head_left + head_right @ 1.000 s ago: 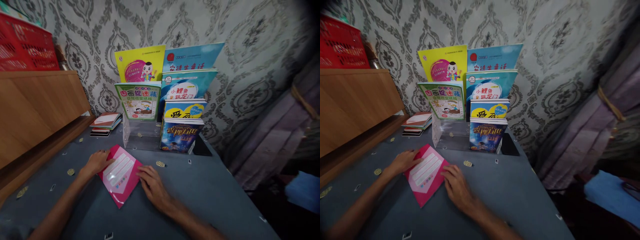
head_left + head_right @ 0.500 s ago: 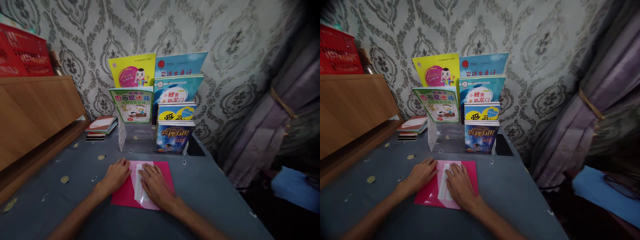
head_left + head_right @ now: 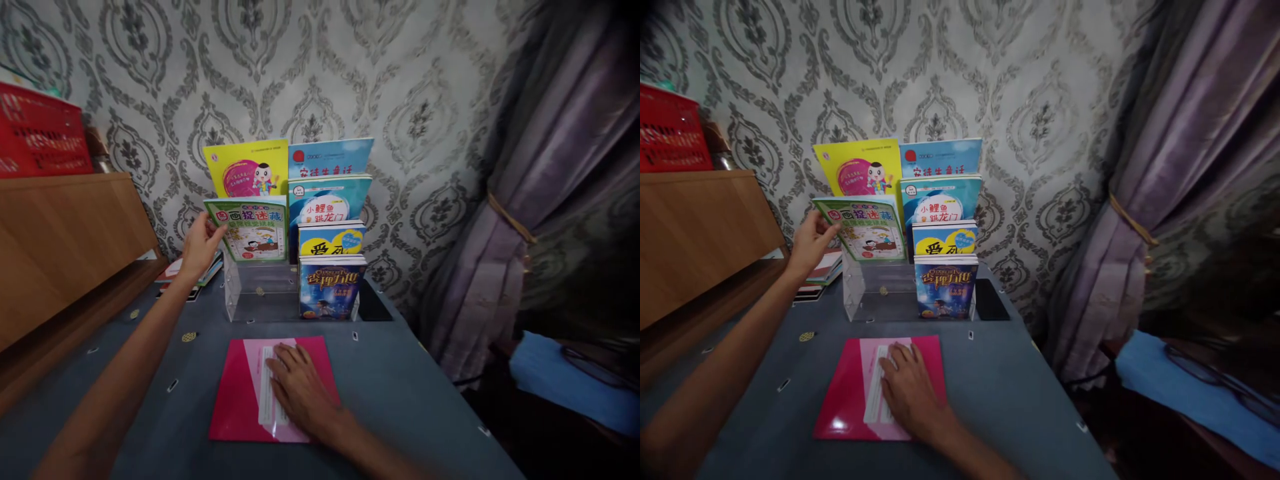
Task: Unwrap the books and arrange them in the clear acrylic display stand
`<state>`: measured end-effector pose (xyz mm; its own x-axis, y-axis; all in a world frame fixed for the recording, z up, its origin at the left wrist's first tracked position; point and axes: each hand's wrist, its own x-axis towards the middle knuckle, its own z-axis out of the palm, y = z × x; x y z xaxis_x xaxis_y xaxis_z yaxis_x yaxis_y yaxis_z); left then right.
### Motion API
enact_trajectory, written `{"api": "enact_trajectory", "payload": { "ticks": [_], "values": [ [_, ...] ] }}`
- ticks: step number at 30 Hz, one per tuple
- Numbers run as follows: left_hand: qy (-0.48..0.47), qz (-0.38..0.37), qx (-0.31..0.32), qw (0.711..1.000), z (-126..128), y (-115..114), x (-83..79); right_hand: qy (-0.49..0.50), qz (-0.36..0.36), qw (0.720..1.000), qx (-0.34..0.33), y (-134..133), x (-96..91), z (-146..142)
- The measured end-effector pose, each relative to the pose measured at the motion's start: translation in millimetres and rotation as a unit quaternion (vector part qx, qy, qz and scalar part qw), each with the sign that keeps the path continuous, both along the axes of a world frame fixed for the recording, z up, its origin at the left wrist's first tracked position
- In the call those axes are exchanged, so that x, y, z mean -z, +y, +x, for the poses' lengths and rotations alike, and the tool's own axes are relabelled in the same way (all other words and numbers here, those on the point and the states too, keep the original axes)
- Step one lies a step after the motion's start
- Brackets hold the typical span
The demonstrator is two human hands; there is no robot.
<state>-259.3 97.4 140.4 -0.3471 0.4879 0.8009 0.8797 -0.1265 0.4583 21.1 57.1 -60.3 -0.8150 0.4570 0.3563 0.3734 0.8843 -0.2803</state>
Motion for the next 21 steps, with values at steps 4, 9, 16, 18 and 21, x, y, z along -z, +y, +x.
{"api": "enact_trajectory", "payload": {
  "ticks": [4,9,16,18,21],
  "values": [
    [-0.002,-0.02,-0.008,1.0,-10,22,-7.0,-0.003,-0.011,1.0,-0.003,0,-0.2,1],
    [0.0,-0.034,-0.042,0.999,-16,38,-12.1,0.002,-0.016,1.0,-0.011,0,0.9,1],
    [-0.004,-0.062,-0.083,0.995,-19,50,-14.5,0.006,-0.021,1.0,-0.012,-1,-3.6,3],
    [-0.004,-0.069,-0.084,0.994,-22,52,-15.2,0.002,-0.026,1.0,-0.012,-2,-5.8,3],
    [0.01,-0.073,-0.093,0.993,-25,53,-16.7,-0.001,-0.031,0.999,-0.013,-2,-7.6,3]
  ]
}}
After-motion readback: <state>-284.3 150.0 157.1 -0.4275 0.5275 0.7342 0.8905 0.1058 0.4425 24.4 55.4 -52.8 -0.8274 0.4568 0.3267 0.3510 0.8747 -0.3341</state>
